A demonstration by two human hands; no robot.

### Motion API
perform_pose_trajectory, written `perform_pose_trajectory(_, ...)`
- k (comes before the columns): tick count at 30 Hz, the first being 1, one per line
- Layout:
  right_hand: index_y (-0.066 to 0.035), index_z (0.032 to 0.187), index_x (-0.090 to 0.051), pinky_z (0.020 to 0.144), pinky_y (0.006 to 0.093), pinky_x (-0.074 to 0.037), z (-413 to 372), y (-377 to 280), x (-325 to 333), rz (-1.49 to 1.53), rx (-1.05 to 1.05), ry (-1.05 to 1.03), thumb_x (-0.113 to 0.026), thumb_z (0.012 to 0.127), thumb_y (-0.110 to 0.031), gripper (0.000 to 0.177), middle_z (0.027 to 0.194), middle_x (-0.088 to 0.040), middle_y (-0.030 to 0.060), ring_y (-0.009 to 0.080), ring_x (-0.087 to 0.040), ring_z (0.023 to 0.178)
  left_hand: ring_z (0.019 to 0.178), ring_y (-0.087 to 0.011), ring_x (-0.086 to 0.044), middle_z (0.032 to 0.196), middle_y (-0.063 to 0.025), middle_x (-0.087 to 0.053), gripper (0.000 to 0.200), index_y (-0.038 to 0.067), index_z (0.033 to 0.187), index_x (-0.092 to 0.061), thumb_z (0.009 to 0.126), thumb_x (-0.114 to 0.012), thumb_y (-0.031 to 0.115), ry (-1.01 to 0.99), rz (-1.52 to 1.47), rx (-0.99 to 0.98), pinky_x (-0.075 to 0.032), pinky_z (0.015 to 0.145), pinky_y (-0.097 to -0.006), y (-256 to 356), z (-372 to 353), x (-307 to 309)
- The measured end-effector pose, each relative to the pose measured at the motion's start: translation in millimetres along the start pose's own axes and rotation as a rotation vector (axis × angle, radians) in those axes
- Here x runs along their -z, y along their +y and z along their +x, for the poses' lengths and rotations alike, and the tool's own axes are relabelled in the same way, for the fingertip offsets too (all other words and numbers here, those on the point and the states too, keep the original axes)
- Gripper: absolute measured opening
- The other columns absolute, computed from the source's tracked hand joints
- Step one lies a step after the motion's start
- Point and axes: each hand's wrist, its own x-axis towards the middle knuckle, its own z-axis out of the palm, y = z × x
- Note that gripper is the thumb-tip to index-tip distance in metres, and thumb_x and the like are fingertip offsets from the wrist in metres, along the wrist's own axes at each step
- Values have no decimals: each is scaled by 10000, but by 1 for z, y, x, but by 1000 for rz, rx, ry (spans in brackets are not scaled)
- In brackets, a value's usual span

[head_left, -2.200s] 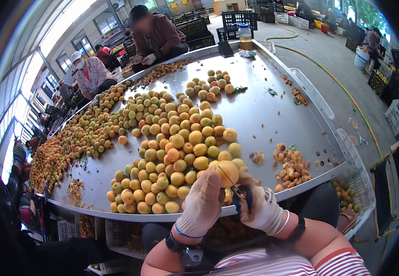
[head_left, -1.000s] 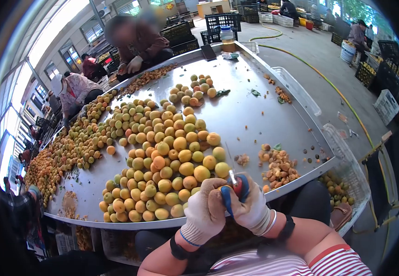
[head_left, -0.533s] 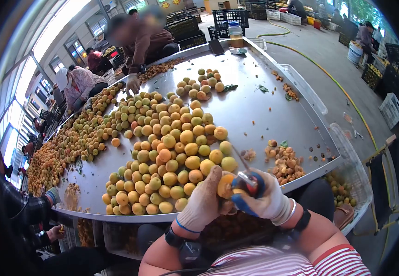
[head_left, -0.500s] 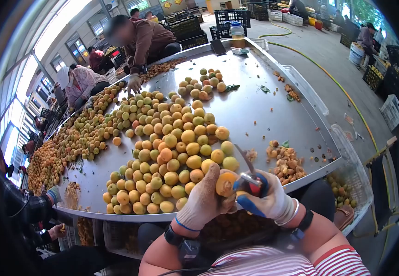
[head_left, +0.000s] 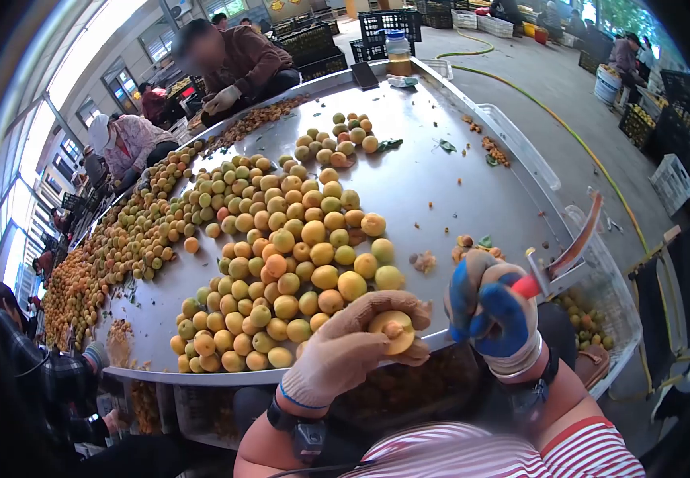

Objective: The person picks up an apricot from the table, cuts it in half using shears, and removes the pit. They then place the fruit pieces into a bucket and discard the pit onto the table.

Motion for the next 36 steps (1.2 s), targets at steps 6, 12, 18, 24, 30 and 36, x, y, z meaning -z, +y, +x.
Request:
perform_pose_trajectory(6, -90, 632, -413, 427, 271, -406, 2, -17, -12, 117, 36, 35, -451, 1056, -362, 505, 726, -456, 72, 138, -430, 436, 1181, -276, -602, 1312, -142, -514, 467, -23, 1420, -390, 981, -529, 58, -19, -73, 144, -489, 1044, -430, -13, 2, -20)
perform_pose_trajectory(12, -62, 692, -446, 404, 267, -349, -5, -12, -16, 128, 17, 17, -493, 1048, -324, 445, 677, -451, 60, 117, -411, 424, 1203, -235, -574, 1338, -143, -488, 442, -29, 1426, -380, 1011, -492, 78, 11, 47, 106, -473, 1057, -389, -17, 0, -30)
perform_pose_trajectory(18, -53, 711, -479, 409, 257, -326, -7, 3, -32, 157, -49, 221, -529, 1036, -288, 404, 646, -442, 47, 102, -387, 427, 1154, -200, -585, 1246, -142, -554, 432, -36, 1424, -381, 1002, -456, 22, 115, 459, -49, -484, 987, -324, -39, 3, -33)
perform_pose_trajectory(24, -37, 761, -494, 473, 226, -342, -8, 19, -32, 155, -194, 316, -526, 1032, -262, 354, 664, -429, 18, 91, -419, 503, 913, -309, -637, 1016, -178, -594, 480, 8, 1430, -375, 960, -474, -8, 207, 813, -255, -515, 846, -368, -64, 9, -25)
perform_pose_trajectory(30, -68, 832, -519, 428, 218, -354, -5, 51, -10, 0, -243, 384, -462, 1060, -231, 286, 649, -476, -5, 75, -438, 481, 860, -380, -631, 934, -173, -593, 480, 12, 1396, -387, 924, -470, -6, 255, 1119, -237, -529, 745, -390, -80, 19, -18)
perform_pose_trajectory(36, -124, 876, -478, 408, 266, -300, 11, 49, -2, 729, -581, 705, -483, 1037, -290, 232, 692, -455, 4, 107, -354, 458, 815, -352, -644, 902, -164, -592, 302, 15, 1262, -501, 969, -512, 87, 237, 1230, -319, -526, 729, -379, -71, 28, -15)
